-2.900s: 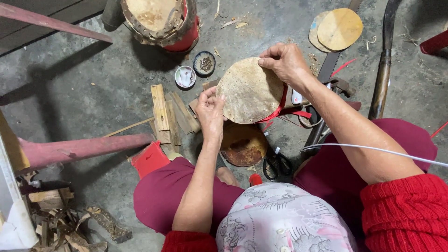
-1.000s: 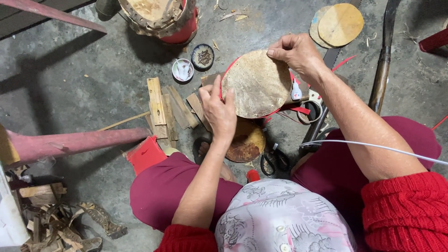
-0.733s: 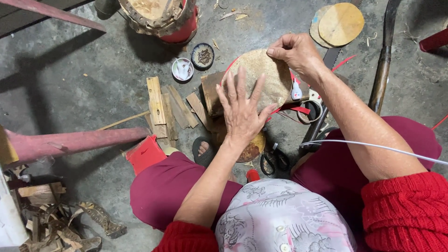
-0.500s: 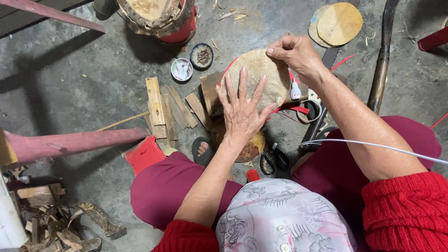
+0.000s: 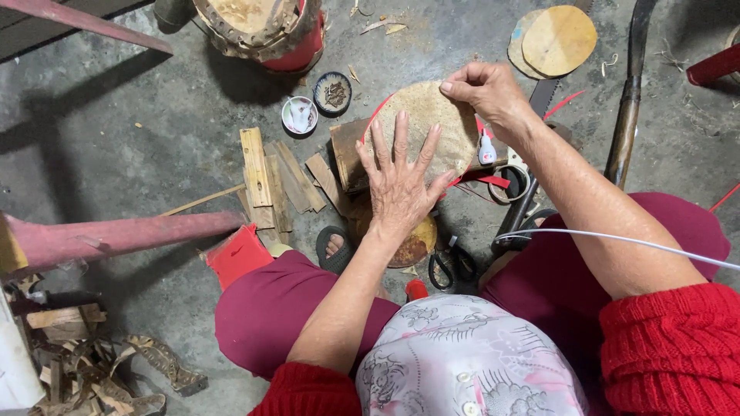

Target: Fitting a leather drum head onto a drum shell, trimming the excess leather with scissors, and hammering it into place.

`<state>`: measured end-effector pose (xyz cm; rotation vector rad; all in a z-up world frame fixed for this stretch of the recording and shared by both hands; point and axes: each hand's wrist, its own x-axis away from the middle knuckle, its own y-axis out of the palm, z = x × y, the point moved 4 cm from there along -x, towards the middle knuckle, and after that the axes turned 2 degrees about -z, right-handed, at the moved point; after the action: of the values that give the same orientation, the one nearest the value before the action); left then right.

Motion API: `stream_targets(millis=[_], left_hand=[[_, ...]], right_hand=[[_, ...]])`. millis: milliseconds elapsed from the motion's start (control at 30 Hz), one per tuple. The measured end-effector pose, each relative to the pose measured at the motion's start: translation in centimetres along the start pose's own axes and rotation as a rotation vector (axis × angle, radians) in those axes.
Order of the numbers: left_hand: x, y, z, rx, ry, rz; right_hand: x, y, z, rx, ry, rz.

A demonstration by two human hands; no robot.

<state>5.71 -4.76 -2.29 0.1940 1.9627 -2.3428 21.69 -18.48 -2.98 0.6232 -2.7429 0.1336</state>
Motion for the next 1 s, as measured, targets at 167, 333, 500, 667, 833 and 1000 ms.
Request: stream_targets(millis=[167,333,500,667,833,1000], left_hand=[[0.0,0.0,0.1,0.014,0.003,0.039],[0.3,0.3,-0.6,0.104,-0.013,0.006],[1.0,1.1,-2.1,0.372,-0.254,0.106],[0.0,-5.3,-2.9,0.751,-0.414,0.233],[-1.1,-8.2,-6.5,1.355,-0.468,0.380],[-2.4,-8.3,-8.5,1.677,-0.499,0.289]], right_hand=[[0.7,0.3,-0.6,0.068,-0.010,0.009],[1.5,0.0,-1.9,0.021,-0.037,-0.004],[2.0,-0.4,-2.4,0.119,0.054,-0.032],[4.9,1.7,-8.1,0.012,-0.051,-0.083],[7.6,3.2,-12.6,0.032,-0.296,-0.087],[7.8,3.2,-13.0,0.005,-0.254,-0.171]])
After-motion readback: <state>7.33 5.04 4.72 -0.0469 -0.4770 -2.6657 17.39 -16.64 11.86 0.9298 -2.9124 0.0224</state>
